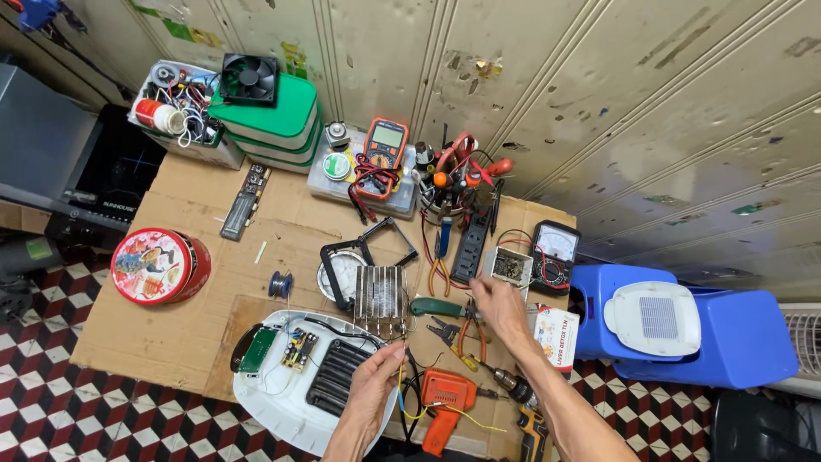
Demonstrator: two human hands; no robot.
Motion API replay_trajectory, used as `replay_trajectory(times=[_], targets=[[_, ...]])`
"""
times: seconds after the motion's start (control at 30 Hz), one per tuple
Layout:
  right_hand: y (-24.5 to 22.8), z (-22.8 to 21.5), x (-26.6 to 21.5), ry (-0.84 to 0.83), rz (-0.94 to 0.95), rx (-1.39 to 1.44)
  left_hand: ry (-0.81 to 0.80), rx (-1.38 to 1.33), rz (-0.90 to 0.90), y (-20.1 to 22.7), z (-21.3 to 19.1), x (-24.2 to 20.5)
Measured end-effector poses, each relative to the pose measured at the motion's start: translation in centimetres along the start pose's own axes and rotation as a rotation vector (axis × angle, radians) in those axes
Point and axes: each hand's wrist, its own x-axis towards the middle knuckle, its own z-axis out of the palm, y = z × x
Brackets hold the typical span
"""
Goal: Repairing an electric heater by inspecting internal components and re-wiring the assembly.
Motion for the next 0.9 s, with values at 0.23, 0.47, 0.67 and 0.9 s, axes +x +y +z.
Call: replay_trajectory(times=[0.23,0.47,0.67,0.9], targets=[[-14.9,-8.4,8.1,0.547,-0.659,0.074,0.009,-0.076,-0.022,-1.2,-0.7,0.8],[-20.9,-7.9,17.9,0.175,-0.635,-0.79,-0.007,-0.122,-0.016,-4.5,-2.4,3.0],[-23.1,-5.1,23.0,-0.121,-0.41,-1.325,-0.031,-0.117,-0.066,-7.8,-4.4,5.9],[-25.4,-5.8,21.1,-0.206,-0.188,-1.415,-0.081,-0.04,-0.156,-8.5,-5.0,6.7]])
